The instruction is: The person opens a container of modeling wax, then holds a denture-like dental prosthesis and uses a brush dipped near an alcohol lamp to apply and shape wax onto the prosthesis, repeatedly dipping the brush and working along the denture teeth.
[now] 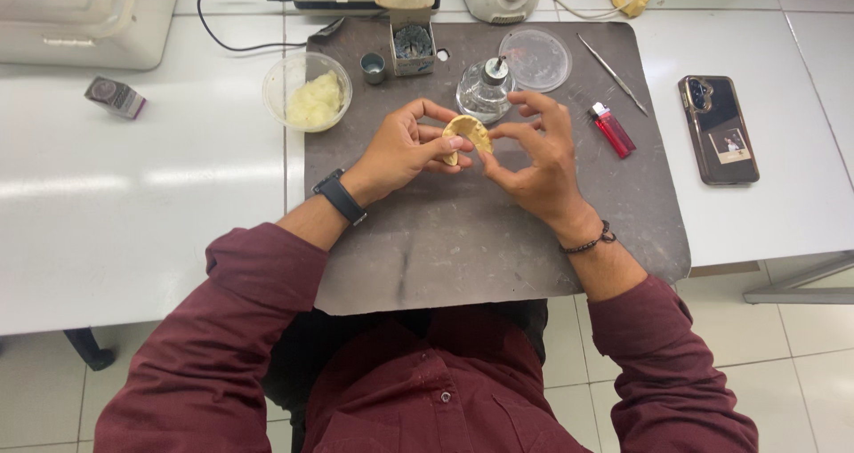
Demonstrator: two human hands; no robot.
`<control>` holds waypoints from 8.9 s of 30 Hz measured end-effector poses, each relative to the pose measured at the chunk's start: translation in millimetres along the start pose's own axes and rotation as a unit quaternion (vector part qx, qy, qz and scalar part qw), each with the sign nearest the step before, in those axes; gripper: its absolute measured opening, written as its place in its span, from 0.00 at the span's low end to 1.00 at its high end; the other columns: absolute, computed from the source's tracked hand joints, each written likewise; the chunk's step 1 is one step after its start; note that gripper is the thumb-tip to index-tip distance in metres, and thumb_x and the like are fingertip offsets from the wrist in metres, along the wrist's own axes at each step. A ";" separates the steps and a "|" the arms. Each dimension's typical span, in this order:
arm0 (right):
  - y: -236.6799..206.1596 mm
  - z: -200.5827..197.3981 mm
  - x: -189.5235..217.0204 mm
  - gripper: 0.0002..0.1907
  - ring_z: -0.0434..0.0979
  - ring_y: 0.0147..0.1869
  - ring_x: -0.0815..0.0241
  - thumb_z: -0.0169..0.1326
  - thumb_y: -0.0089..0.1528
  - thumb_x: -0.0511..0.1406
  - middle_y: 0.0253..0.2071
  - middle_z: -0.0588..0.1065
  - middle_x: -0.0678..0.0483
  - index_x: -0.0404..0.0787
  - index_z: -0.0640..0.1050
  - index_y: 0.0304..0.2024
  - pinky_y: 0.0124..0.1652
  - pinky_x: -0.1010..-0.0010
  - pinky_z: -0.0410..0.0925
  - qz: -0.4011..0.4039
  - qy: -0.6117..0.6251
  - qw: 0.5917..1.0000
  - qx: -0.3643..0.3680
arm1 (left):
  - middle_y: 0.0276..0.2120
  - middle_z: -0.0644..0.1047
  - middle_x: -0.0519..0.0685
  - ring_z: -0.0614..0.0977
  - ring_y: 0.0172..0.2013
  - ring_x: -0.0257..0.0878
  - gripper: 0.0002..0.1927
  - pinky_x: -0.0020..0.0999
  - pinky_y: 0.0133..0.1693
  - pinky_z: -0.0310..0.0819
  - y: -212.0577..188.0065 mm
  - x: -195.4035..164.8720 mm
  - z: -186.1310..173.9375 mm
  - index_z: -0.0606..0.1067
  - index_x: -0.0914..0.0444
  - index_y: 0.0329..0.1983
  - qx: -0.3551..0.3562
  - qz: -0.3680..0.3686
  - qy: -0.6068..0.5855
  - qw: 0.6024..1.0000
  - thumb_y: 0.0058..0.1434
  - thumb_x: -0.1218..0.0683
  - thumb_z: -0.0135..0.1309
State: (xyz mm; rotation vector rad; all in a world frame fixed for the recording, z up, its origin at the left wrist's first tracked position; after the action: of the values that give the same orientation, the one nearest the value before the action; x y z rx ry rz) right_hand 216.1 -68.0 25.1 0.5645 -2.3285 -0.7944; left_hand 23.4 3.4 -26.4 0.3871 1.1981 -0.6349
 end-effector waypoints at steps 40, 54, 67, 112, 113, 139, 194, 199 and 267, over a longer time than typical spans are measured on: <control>-8.2 17.4 -2.1 0.14 0.83 0.38 0.63 0.68 0.60 0.28 0.41 0.81 0.51 0.37 0.81 0.48 0.37 0.74 0.76 0.048 0.105 0.992 0.058 | 0.46 0.81 0.59 0.86 0.42 0.40 0.17 0.30 0.41 0.84 -9.4 35.0 -6.2 0.63 0.65 0.58 -0.081 -0.021 0.031 0.996 0.68 0.62 0.50; -3.5 16.5 -4.1 0.17 0.81 0.39 0.59 0.68 0.54 0.27 0.42 0.78 0.50 0.35 0.78 0.44 0.40 0.69 0.75 0.014 0.100 0.992 0.078 | 0.46 0.82 0.58 0.86 0.41 0.39 0.15 0.30 0.40 0.84 -8.4 26.3 -1.9 0.65 0.67 0.56 -0.027 -0.021 0.052 0.998 0.69 0.60 0.52; 1.2 2.6 5.4 0.19 0.79 0.50 0.54 0.71 0.57 0.28 0.50 0.77 0.51 0.38 0.80 0.49 0.46 0.67 0.75 -0.069 0.018 0.997 0.038 | 0.48 0.81 0.63 0.87 0.43 0.45 0.17 0.34 0.44 0.86 -7.3 18.7 -2.6 0.63 0.67 0.58 -0.028 -0.002 -0.042 0.999 0.69 0.60 0.51; -5.6 -13.8 9.9 0.15 0.73 0.54 0.57 0.77 0.58 0.34 0.57 0.77 0.54 0.40 0.85 0.44 0.50 0.68 0.72 -0.100 -0.036 0.993 -0.058 | 0.52 0.80 0.65 0.87 0.47 0.48 0.18 0.36 0.46 0.87 -19.3 -7.6 20.3 0.62 0.66 0.59 0.014 0.026 -0.053 0.998 0.71 0.56 0.51; -5.4 -13.2 9.7 0.15 0.73 0.54 0.57 0.77 0.57 0.34 0.57 0.77 0.54 0.40 0.85 0.43 0.50 0.68 0.72 -0.102 -0.040 0.992 -0.057 | 0.53 0.80 0.65 0.86 0.47 0.48 0.18 0.36 0.46 0.87 -18.9 -8.1 20.6 0.62 0.66 0.59 0.018 0.034 -0.051 0.998 0.71 0.56 0.51; -6.9 -7.1 10.1 0.15 0.69 0.62 0.52 0.75 0.57 0.33 0.60 0.69 0.51 0.46 0.83 0.43 0.55 0.60 0.70 -0.152 -0.087 0.985 -0.001 | 0.49 0.81 0.62 0.87 0.43 0.44 0.18 0.32 0.43 0.86 -19.8 -6.4 22.6 0.63 0.67 0.58 0.011 0.027 -0.003 1.000 0.70 0.57 0.53; -5.9 -12.1 5.5 0.19 0.71 0.59 0.55 0.75 0.57 0.33 0.61 0.74 0.52 0.44 0.82 0.49 0.53 0.66 0.71 -0.120 -0.040 0.992 -0.017 | 0.52 0.80 0.62 0.87 0.48 0.47 0.16 0.36 0.46 0.88 -21.4 -14.9 22.4 0.63 0.65 0.57 0.053 0.065 0.042 0.996 0.70 0.59 0.53; -4.8 -11.9 11.8 0.17 0.69 0.61 0.52 0.74 0.56 0.35 0.60 0.71 0.52 0.44 0.81 0.45 0.55 0.61 0.68 -0.150 -0.076 0.986 0.002 | 0.47 0.82 0.63 0.88 0.42 0.48 0.17 0.34 0.41 0.87 -21.7 -9.3 21.1 0.64 0.69 0.57 0.032 0.019 -0.013 0.999 0.69 0.58 0.53; -11.2 -16.6 14.4 0.16 0.68 0.57 0.56 0.73 0.60 0.35 0.60 0.72 0.55 0.47 0.84 0.49 0.52 0.64 0.67 -0.193 -0.106 0.975 -0.015 | 0.55 0.80 0.57 0.84 0.54 0.45 0.23 0.37 0.53 0.85 -25.9 -13.9 24.3 0.66 0.65 0.66 0.072 0.032 0.028 0.996 0.68 0.61 0.54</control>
State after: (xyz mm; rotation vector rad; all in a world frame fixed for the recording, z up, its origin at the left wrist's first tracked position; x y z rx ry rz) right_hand 218.7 -90.8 34.1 0.9818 -2.4256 -1.1131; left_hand 21.6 -27.4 -3.9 0.5668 1.1916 -0.6602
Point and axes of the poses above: each hand's wrist, its own y-axis towards the middle knuckle, its own z-axis out of the palm, x = y × z, the point moved 4 cm from there along y, towards the middle knuckle
